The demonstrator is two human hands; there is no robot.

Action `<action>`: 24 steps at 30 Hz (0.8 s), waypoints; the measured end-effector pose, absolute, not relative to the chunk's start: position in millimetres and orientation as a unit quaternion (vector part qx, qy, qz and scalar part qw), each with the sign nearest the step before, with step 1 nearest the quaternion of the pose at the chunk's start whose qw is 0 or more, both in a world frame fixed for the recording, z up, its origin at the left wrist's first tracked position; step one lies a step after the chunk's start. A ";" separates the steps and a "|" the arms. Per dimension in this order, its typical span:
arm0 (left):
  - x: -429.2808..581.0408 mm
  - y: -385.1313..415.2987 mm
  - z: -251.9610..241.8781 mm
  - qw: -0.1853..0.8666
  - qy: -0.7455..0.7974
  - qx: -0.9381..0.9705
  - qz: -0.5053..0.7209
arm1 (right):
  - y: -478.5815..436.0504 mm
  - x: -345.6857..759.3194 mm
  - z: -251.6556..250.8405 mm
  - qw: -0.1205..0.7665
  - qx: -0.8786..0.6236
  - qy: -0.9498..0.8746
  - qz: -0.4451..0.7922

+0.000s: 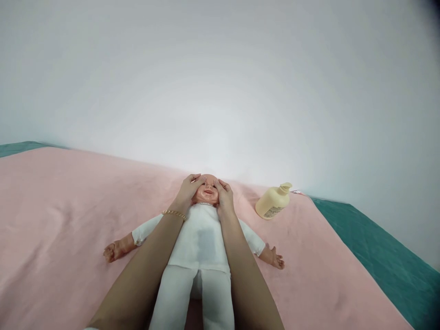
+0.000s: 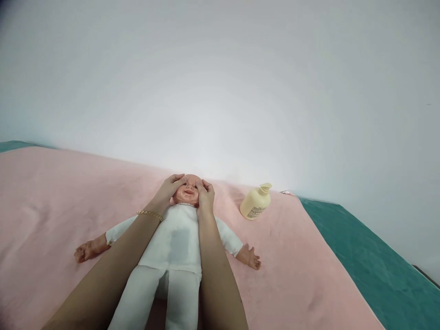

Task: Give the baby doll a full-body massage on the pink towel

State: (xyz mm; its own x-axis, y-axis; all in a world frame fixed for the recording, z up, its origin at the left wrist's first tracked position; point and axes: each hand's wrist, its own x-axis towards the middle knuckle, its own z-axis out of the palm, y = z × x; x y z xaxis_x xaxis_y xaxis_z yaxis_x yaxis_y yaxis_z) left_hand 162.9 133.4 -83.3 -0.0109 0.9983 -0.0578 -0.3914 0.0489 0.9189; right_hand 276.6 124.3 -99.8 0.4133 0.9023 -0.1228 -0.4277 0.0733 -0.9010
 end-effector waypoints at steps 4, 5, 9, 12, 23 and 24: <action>163.7 136.5 -87.5 0.600 0.394 0.376 0.586 | 129.2 279.0 -104.4 0.701 -0.471 -0.239 0.480; 163.6 137.1 -88.0 0.600 0.393 0.376 0.586 | 130.8 279.5 -105.8 0.702 -0.469 -0.237 0.481; 163.1 137.9 -87.4 0.603 0.403 0.370 0.581 | 134.8 280.1 -109.8 0.705 -0.453 -0.224 0.497; 162.8 137.9 -85.8 0.608 0.416 0.359 0.573 | 134.8 279.3 -109.6 0.714 -0.431 -0.196 0.516; 150.9 138.4 -84.7 0.604 0.449 0.365 0.548 | 127.9 284.0 -100.9 0.689 -0.404 -0.183 0.573; 150.3 136.8 -83.7 0.605 0.449 0.366 0.547 | 126.8 284.1 -101.0 0.686 -0.405 -0.184 0.576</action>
State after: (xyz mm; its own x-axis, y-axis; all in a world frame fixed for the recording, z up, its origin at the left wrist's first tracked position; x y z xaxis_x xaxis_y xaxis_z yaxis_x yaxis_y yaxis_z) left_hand 150.3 136.8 -83.7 -0.0001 0.9898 -0.1427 -0.3328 0.1345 0.9333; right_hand 284.1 126.8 -101.0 0.2695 0.9389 -0.2140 -0.6416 0.0093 -0.7670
